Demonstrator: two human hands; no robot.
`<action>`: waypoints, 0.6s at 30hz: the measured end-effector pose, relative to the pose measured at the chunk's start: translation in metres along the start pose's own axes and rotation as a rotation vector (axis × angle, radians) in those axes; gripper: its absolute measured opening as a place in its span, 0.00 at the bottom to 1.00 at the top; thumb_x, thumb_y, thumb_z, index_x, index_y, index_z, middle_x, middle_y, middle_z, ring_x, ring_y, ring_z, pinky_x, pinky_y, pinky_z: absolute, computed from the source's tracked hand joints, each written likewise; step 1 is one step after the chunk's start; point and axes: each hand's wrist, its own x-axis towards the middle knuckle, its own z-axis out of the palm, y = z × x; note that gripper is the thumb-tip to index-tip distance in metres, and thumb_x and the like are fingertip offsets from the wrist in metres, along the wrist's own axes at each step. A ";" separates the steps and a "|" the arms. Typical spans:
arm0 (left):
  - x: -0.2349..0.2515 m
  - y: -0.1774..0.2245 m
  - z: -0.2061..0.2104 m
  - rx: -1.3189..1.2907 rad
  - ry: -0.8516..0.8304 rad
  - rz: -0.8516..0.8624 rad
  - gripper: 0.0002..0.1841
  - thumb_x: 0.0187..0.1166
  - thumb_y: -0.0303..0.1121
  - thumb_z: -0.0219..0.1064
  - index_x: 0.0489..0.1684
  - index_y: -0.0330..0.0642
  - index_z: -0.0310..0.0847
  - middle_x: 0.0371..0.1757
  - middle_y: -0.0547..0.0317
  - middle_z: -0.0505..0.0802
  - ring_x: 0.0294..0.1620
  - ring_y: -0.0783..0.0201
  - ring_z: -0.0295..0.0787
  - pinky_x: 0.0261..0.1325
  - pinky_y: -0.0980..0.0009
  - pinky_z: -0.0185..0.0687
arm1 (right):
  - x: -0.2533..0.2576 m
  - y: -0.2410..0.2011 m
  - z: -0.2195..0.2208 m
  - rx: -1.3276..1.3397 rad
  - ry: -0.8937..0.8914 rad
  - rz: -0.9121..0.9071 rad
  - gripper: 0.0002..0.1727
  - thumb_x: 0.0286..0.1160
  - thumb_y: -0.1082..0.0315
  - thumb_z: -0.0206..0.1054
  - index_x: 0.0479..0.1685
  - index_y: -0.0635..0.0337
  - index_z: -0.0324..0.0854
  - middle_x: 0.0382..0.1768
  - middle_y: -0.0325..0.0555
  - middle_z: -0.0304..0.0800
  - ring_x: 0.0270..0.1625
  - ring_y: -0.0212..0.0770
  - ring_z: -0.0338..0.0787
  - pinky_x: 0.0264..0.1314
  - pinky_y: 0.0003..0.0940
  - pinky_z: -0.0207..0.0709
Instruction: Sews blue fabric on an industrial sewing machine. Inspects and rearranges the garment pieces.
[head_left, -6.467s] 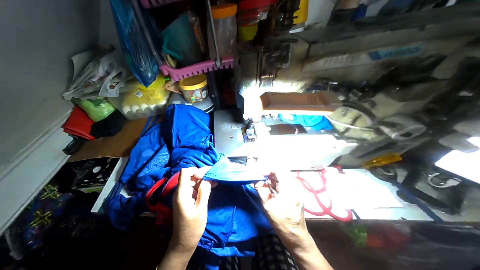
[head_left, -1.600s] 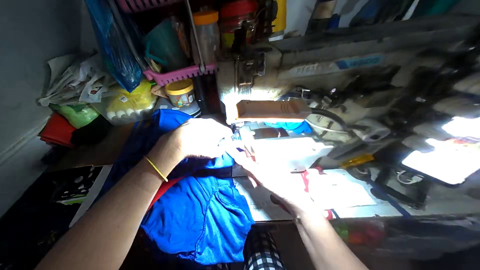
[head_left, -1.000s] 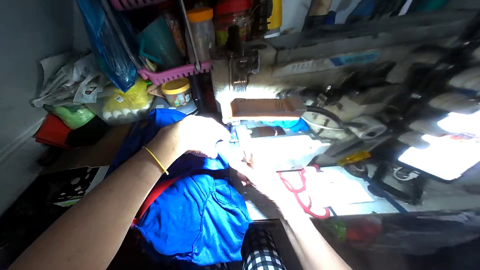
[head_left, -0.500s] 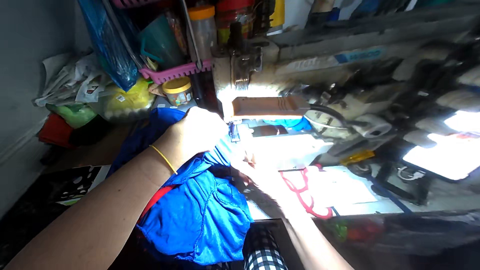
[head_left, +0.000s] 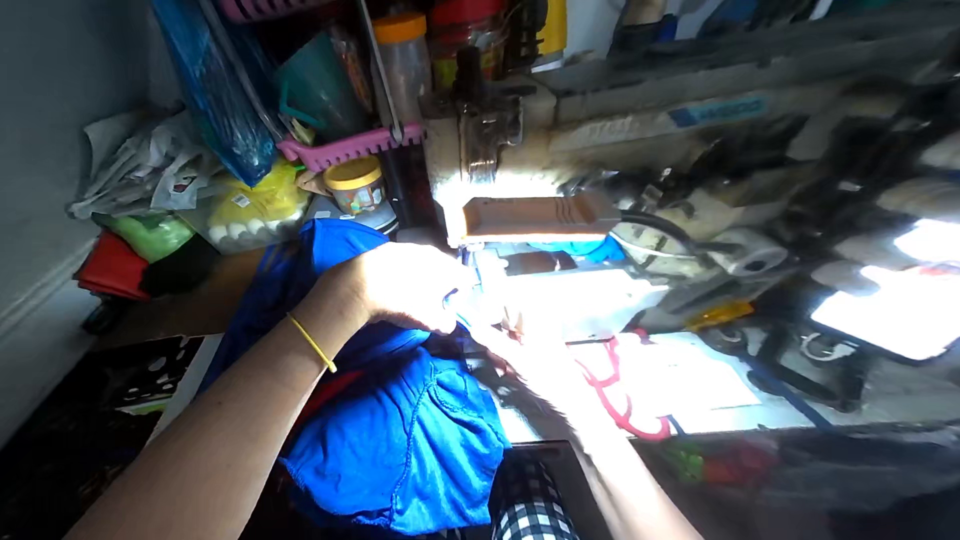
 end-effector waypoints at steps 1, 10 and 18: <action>0.001 -0.002 0.004 -0.003 0.001 -0.011 0.15 0.76 0.40 0.74 0.54 0.41 0.86 0.42 0.49 0.91 0.46 0.49 0.88 0.47 0.45 0.80 | 0.000 -0.001 0.000 -0.011 0.003 0.010 0.10 0.76 0.60 0.70 0.48 0.55 0.82 0.19 0.33 0.81 0.16 0.24 0.76 0.20 0.18 0.72; 0.008 -0.022 0.047 -0.272 0.478 -0.175 0.16 0.82 0.43 0.69 0.34 0.37 0.89 0.43 0.46 0.90 0.51 0.48 0.87 0.57 0.47 0.77 | -0.005 -0.005 0.010 -0.214 0.070 0.021 0.16 0.87 0.63 0.59 0.63 0.59 0.84 0.19 0.37 0.83 0.15 0.27 0.79 0.18 0.23 0.76; 0.055 -0.014 0.070 -0.286 0.570 -0.447 0.19 0.83 0.32 0.61 0.66 0.27 0.78 0.58 0.34 0.89 0.66 0.40 0.86 0.70 0.44 0.77 | -0.040 -0.012 0.040 -0.307 0.012 -0.155 0.19 0.88 0.61 0.55 0.67 0.56 0.86 0.47 0.41 0.91 0.42 0.23 0.87 0.48 0.20 0.81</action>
